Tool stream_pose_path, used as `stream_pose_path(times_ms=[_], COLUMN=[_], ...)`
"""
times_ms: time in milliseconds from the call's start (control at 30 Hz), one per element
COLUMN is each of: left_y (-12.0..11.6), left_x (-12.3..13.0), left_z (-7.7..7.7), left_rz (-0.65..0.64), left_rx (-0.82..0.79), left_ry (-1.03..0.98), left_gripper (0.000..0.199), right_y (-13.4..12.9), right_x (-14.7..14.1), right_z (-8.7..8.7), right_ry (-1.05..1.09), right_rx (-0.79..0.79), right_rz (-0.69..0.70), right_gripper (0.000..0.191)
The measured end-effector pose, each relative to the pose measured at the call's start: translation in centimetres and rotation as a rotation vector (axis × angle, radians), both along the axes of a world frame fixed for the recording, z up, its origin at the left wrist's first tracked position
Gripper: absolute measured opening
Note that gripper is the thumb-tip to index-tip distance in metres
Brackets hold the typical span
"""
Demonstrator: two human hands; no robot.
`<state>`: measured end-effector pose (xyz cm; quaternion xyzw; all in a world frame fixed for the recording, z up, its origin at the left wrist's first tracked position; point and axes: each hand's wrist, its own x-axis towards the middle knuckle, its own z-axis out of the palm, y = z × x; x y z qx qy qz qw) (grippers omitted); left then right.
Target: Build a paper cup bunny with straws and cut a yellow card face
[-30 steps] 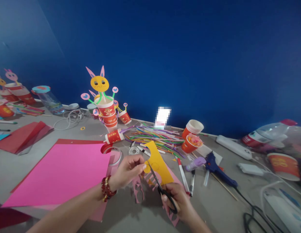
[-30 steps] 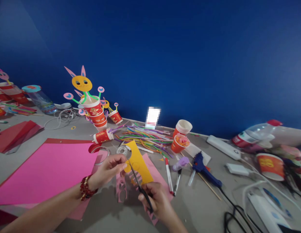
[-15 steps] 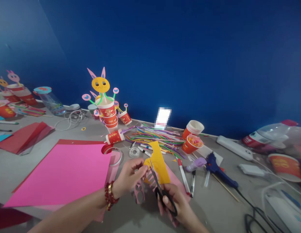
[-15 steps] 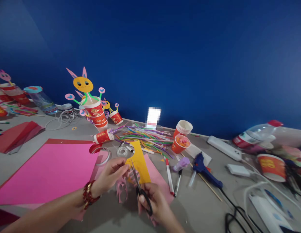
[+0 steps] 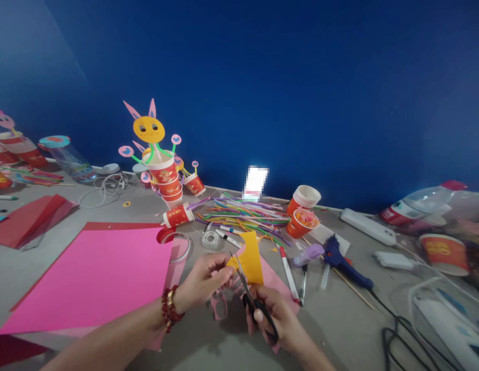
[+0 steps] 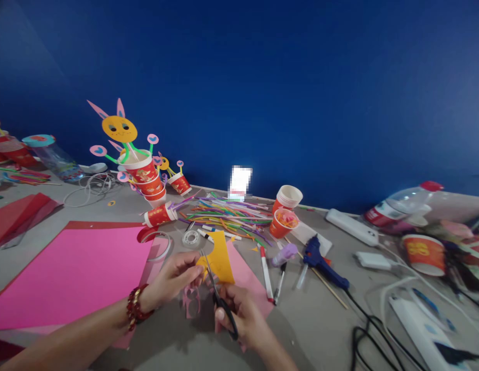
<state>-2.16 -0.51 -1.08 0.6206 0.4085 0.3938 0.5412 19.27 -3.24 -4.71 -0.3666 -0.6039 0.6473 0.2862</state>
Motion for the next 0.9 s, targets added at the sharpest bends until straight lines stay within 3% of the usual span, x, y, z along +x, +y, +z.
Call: stream_pose_path(times_ms=[200, 900], left_y=[-0.37, -0.36], left_x=[0.18, 0.25], left_z=[0.11, -0.23], left_rz=[-0.071, -0.069], left_rx=[-0.031, -0.106], left_ry=[-0.011, -0.089], left_gripper=[0.029, 0.043], right_y=[-0.07, -0.46], right_x=[-0.20, -0.18], right_z=[-0.28, -0.28], right_ry=[0.046, 0.012], right_rx=[-0.002, -0.053], right_rz=[-0.020, -0.008], right_gripper=[0.063, 0.058])
